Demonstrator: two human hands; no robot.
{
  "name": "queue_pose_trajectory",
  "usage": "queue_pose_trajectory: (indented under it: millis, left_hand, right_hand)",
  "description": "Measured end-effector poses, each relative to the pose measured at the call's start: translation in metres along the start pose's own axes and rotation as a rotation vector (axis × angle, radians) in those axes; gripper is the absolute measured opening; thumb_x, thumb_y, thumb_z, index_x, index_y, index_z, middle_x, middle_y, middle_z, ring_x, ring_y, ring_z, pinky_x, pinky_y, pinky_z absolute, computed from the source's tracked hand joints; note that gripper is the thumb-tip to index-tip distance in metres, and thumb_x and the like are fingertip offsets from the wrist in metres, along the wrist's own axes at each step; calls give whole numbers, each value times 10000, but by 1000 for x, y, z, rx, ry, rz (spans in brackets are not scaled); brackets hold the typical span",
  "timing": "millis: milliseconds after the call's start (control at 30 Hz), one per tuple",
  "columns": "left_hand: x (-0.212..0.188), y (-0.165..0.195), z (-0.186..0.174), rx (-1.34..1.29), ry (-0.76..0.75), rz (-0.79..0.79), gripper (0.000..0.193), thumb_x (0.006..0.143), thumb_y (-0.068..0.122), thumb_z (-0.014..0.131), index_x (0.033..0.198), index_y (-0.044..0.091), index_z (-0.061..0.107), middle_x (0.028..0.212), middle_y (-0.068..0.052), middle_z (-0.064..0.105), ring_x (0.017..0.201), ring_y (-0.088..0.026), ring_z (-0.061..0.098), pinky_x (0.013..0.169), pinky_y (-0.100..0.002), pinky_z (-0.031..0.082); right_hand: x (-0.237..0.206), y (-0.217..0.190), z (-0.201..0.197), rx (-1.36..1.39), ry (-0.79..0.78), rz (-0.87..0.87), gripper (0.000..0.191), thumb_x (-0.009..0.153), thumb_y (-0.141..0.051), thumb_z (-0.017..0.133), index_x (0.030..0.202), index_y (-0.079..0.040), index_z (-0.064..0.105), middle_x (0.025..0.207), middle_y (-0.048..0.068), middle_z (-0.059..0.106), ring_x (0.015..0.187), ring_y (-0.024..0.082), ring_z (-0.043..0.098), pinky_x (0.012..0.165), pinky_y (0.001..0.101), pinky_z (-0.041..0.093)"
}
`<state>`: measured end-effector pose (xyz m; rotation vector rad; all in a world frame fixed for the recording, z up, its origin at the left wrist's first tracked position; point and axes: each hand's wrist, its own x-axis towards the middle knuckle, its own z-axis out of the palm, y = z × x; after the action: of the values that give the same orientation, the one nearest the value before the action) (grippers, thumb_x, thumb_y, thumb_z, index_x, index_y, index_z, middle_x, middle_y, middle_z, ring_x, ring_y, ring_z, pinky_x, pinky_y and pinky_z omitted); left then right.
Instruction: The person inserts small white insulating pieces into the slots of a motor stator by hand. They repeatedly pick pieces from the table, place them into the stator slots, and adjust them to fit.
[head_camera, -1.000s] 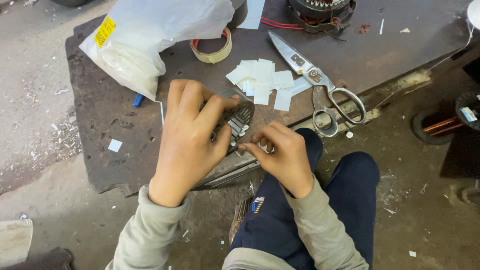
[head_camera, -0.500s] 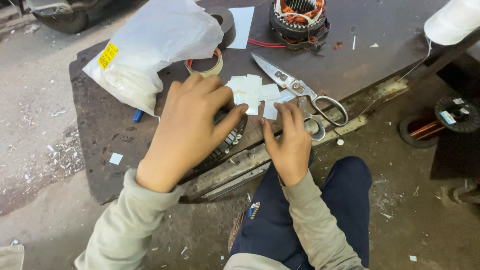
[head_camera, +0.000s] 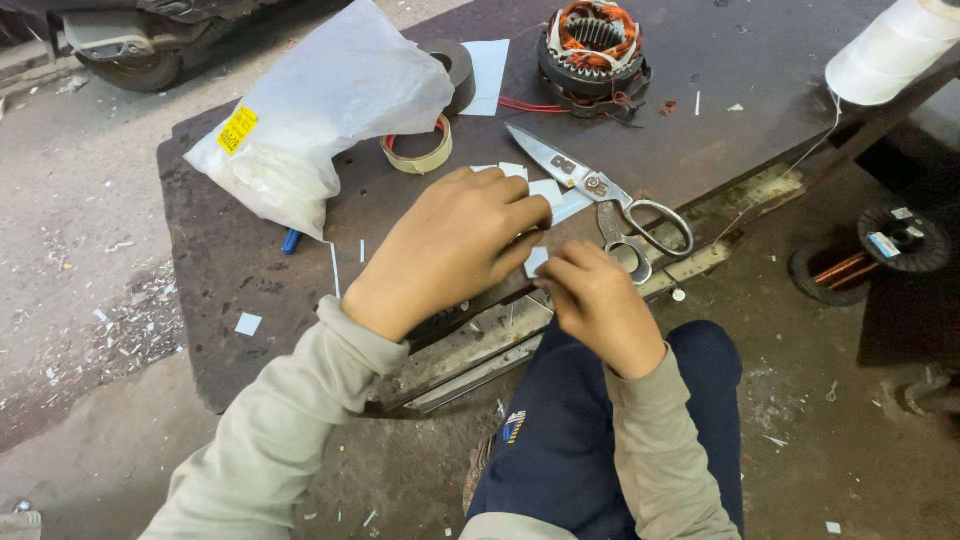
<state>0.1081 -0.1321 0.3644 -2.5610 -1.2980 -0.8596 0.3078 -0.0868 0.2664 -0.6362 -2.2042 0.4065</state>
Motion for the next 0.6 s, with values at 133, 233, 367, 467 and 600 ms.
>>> queue_pose_trajectory:
  millis: [133,233,367,467,600]
  left_hand:
    - [2,-2,-4,-199,-18,-3,281,891,207,768,1103,47,678,977,-129,683,901,-339,673,746,-433,524]
    - [7,-8,-5,-340,-64,-39,377,850,242,813,1129,28,675,955,-141,697,863,-306,692,726,-401,541]
    - [12,-16,3,-428,-46,-31,285,887,163,784,1114,21,684,970,-133,734,868,-266,730,766,-358,574]
    - [18,-22,12,-468,-109,-134,225,895,176,802,1034,19,722,893,-131,755,769,-267,730,693,-353,556]
    - [28,-33,26,-559,-38,-51,261,865,108,785,1090,6,701,918,-118,759,833,-212,769,748,-314,595]
  right_hand:
    - [-5,-4,-1,452,300,294,150,932,24,723,1077,30,681,1014,108,689,896,197,701,779,307,567]
    - [-12,-11,-2,872,448,400,157,992,24,675,1146,34,651,1041,91,690,913,149,698,819,313,608]
    - [-12,-15,2,1085,423,412,233,1010,39,639,1240,39,609,1031,108,695,927,171,706,854,336,621]
    - [-9,-14,8,1155,445,478,243,1004,48,634,1242,29,589,1034,102,680,918,171,691,844,339,618]
    - [-9,-9,4,1219,532,478,235,1000,64,614,1224,-3,588,1027,91,665,905,182,682,822,335,601]
